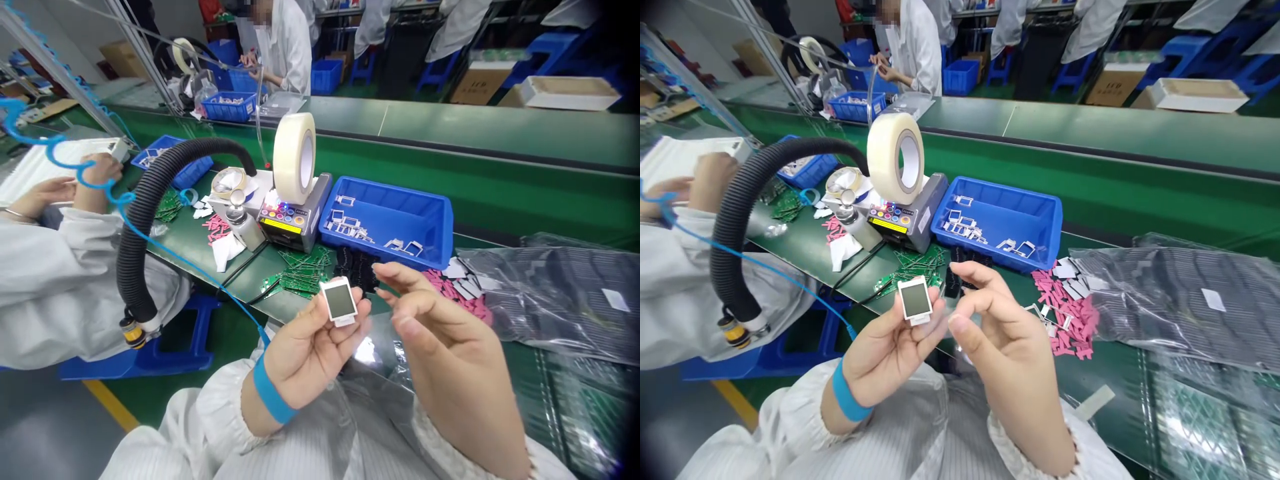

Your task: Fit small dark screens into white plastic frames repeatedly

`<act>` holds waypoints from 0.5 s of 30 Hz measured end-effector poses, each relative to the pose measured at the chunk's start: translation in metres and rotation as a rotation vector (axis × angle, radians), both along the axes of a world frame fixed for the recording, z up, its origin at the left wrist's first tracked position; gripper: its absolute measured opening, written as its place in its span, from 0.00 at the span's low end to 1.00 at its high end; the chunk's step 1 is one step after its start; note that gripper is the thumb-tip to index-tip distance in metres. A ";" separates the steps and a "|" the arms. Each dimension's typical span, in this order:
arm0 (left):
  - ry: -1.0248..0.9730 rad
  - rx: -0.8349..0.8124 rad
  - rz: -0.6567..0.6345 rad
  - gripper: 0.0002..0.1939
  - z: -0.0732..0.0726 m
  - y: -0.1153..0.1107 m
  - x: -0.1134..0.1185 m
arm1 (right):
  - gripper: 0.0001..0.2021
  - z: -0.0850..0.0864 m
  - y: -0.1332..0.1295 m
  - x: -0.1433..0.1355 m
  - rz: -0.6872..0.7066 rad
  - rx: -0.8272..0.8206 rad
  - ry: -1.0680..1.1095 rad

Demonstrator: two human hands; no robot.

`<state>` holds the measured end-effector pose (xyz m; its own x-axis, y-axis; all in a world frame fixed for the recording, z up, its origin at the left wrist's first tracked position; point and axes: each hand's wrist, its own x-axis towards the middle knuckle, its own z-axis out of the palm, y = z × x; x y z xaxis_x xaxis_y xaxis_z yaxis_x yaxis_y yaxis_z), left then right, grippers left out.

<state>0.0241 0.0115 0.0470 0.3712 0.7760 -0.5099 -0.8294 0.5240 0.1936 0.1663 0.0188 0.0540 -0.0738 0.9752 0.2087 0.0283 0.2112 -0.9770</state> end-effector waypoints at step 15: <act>-0.021 0.130 -0.108 0.07 -0.011 -0.007 -0.004 | 0.09 0.037 0.031 0.006 0.319 0.235 -0.584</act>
